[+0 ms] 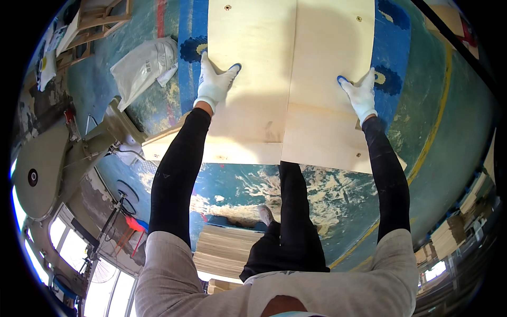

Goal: The person aligns L-shaped wooden panels under an industrial machine head before moving them to a stack.

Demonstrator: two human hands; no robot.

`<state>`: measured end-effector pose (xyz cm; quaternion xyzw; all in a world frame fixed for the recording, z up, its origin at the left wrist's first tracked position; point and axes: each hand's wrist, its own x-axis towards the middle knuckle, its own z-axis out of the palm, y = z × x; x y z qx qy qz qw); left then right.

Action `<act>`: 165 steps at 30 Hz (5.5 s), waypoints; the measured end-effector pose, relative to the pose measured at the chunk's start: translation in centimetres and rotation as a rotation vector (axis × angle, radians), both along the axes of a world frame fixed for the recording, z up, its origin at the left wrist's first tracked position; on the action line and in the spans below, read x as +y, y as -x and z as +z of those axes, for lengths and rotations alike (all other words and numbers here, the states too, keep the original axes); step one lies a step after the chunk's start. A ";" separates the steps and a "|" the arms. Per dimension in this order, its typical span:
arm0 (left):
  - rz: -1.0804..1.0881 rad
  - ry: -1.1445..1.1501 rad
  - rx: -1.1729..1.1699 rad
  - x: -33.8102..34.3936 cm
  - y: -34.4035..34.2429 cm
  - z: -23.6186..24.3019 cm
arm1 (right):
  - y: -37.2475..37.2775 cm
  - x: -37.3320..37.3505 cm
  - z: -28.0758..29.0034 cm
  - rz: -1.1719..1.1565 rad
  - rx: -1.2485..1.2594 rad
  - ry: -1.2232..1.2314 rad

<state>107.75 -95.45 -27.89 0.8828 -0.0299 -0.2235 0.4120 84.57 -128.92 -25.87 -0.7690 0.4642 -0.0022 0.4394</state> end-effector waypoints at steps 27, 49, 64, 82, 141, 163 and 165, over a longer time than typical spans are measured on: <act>1.255 -0.355 0.238 61.2 70.2 29.2 | 17.8 56.0 20.0 1.031 0.168 -0.535; 1.565 -0.448 0.268 89.3 99.5 23.7 | 60.0 107.9 18.9 1.041 0.944 -1.097; 1.162 -0.156 -0.098 95.1 84.2 39.1 | 34.1 103.3 38.4 0.811 0.001 -0.926; 1.164 0.657 0.449 118.3 59.6 37.6 | 16.7 96.4 47.2 0.277 -0.361 -1.122; 0.476 0.261 -0.256 136.0 26.5 53.4 | 10.9 118.4 47.9 -0.178 -0.981 -0.984; 0.611 0.371 -0.211 133.7 28.4 57.3 | 10.3 124.2 50.4 -0.218 -1.074 -0.980; 0.594 0.303 -0.286 132.6 27.6 56.8 | 10.0 122.1 49.6 -0.196 -1.074 -0.925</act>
